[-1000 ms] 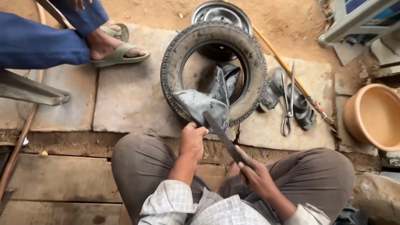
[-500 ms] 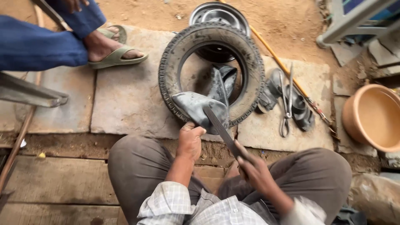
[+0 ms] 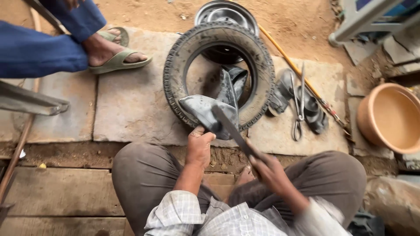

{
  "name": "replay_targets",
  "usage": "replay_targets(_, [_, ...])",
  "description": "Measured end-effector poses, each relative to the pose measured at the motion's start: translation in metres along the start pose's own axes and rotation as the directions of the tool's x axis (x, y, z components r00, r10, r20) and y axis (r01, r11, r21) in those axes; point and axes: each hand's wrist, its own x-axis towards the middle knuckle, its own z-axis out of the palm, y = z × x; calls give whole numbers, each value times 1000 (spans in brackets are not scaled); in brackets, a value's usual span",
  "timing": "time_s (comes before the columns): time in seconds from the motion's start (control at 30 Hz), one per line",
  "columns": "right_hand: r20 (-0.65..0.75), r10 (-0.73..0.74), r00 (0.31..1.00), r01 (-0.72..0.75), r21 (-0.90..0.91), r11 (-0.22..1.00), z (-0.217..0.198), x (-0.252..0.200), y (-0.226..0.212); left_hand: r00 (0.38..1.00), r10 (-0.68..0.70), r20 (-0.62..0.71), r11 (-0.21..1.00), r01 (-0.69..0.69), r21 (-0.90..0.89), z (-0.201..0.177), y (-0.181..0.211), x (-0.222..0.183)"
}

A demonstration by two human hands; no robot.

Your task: Repairing a puncture in a motorcycle inner tube by cleaning the surface with a rasp and applying adhesive.

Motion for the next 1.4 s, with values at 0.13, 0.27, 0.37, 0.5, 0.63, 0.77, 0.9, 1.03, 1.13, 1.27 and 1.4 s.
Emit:
replay_targets(0.13, [4, 107, 994, -106, 153, 982, 20, -14, -12, 1000, -7, -7, 999, 7, 32, -13, -20, 7])
replay_targets(0.27, [-78, -93, 993, 98, 59, 993, 38, 37, -62, 999, 14, 39, 994, -18, 107, 7, -2, 1])
replay_targets(0.37, [-97, -97, 990, 104, 69, 992, 32, 46, -80, 1000, -5, 28, 997, 3, 78, 17, 8, -6])
replay_targets(0.5, [-7, 12, 1000, -12, 2, 1000, 1, 9, -37, 999, 17, 31, 1000, -17, 3, 7, 10, -3])
replay_targets(0.63, [11, 22, 1000, -22, -8, 1000, 16, -6, -16, 998, 51, 31, 997, -49, -67, -19, -22, 12])
replay_targets(0.77, [-39, -34, 999, 36, 47, 998, 36, 31, -64, 999, 20, 29, 993, -23, 116, 2, -4, 2])
replay_targets(0.9, [-88, -106, 990, 110, 40, 993, 36, 54, -85, 1000, -5, -7, 1000, 5, -14, -3, -5, 10])
replay_targets(1.03, [-4, 34, 999, -34, 57, 998, 11, 17, -48, 997, -28, -67, 999, 26, -25, -15, -5, 11])
replay_targets(1.13, [53, 36, 998, -33, -49, 998, 10, 2, 7, 997, -56, -62, 998, 53, -45, -20, 0, 9])
replay_targets(1.27, [-14, 44, 999, -43, 60, 997, 30, 12, -32, 991, -129, -40, 978, 133, 157, -21, -12, 14])
replay_targets(1.4, [-101, -14, 995, 17, 37, 999, 41, 63, -77, 993, -107, 47, 994, 107, 5, -6, 1, 11])
